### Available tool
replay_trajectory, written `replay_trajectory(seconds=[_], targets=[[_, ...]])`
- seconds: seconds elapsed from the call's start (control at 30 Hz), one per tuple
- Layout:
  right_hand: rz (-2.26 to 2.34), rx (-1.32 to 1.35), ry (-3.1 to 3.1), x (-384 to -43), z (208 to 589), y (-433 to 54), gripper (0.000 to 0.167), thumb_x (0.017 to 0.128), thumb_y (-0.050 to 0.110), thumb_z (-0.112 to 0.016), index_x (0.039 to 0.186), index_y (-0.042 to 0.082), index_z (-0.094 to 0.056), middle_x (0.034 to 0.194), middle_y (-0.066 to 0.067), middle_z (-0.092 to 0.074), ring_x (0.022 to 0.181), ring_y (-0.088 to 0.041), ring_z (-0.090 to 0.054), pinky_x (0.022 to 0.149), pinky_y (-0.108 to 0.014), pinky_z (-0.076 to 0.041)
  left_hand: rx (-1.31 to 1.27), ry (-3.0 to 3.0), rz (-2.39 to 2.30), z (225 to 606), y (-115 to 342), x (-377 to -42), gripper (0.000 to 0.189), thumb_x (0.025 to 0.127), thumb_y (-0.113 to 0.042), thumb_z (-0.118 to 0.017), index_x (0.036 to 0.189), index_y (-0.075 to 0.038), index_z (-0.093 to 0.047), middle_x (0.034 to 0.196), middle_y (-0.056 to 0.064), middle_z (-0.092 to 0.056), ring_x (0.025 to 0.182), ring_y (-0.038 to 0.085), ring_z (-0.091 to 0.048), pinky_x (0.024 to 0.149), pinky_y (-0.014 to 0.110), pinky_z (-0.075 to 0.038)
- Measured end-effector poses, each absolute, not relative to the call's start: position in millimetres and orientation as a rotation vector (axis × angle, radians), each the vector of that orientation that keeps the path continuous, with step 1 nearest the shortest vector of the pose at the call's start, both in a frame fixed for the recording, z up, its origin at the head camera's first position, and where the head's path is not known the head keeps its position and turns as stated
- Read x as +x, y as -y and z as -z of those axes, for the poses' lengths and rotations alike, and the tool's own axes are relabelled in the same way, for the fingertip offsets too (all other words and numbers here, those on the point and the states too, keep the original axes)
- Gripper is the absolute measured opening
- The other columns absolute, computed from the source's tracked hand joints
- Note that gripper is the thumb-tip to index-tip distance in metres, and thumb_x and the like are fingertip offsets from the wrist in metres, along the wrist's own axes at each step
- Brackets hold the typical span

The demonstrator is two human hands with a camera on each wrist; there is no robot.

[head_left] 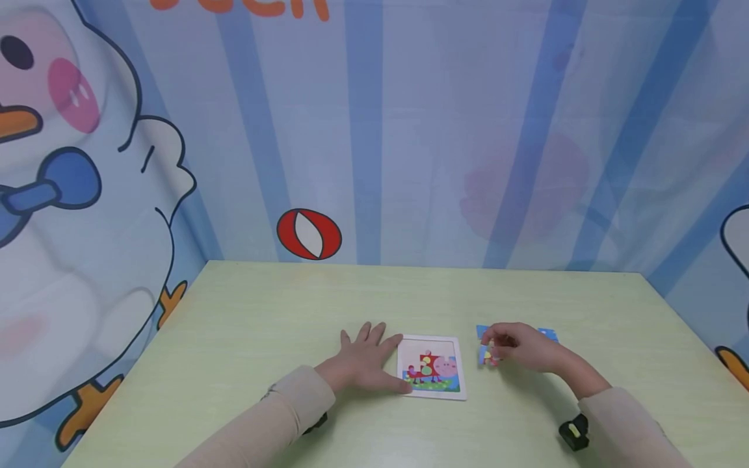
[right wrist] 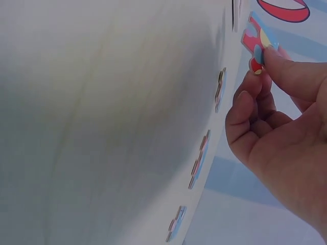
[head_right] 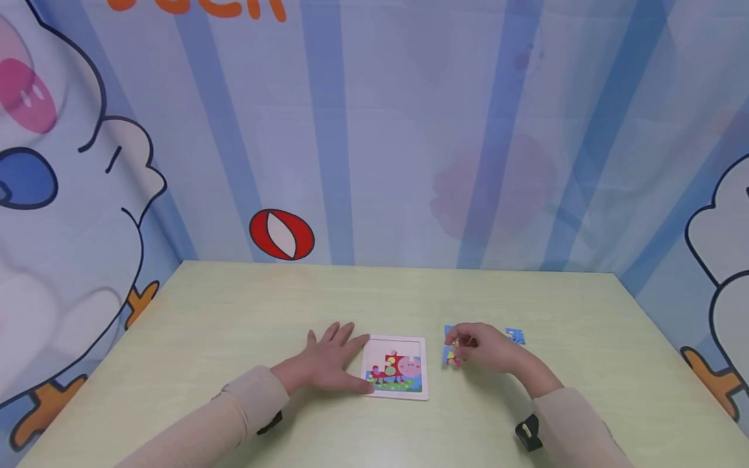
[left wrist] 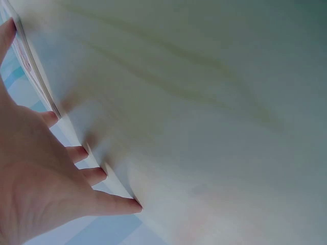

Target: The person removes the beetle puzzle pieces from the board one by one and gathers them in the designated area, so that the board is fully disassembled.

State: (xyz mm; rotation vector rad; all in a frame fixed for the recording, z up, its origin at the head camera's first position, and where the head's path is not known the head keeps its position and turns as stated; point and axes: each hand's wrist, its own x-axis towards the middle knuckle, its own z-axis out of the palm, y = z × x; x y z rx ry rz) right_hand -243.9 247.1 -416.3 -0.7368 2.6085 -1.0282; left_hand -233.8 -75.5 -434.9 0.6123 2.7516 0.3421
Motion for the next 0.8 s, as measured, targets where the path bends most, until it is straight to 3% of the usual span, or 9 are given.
replay_trajectory(seconds=[0.43, 0.8], targets=[[1.025, -0.660, -2.549, -243.0, 421.0, -250.0, 0.013, 0.094, -0.001, -0.055, 0.103, 0.004, -0.063, 0.078, -0.003, -0.054, 0.068, -0.014, -0.051, 0.060, -0.025, -0.042, 0.607, -2.745, -0.346, 433.5, 75.3, -232.8, 0.095, 0.075, -0.072, -0.060, 0.152, -0.025, -0.031, 0.160, 0.011, -0.017, 0.147, 0.038, -0.009, 0.106, 0.073, -0.007], [0.927, -0.630, -2.628, -244.7, 425.1, -248.1, 0.013, 0.093, 0.001, -0.057, 0.101, 0.006, -0.065, 0.072, 0.000, -0.054, 0.062, -0.010, -0.044, 0.058, -0.024, -0.038, 0.613, -2.751, -0.333, 435.0, 75.7, -234.1, 0.095, 0.075, -0.073, -0.059, 0.152, -0.025, -0.030, 0.160, 0.011, -0.017, 0.147, 0.038, -0.009, 0.106, 0.073, -0.008]])
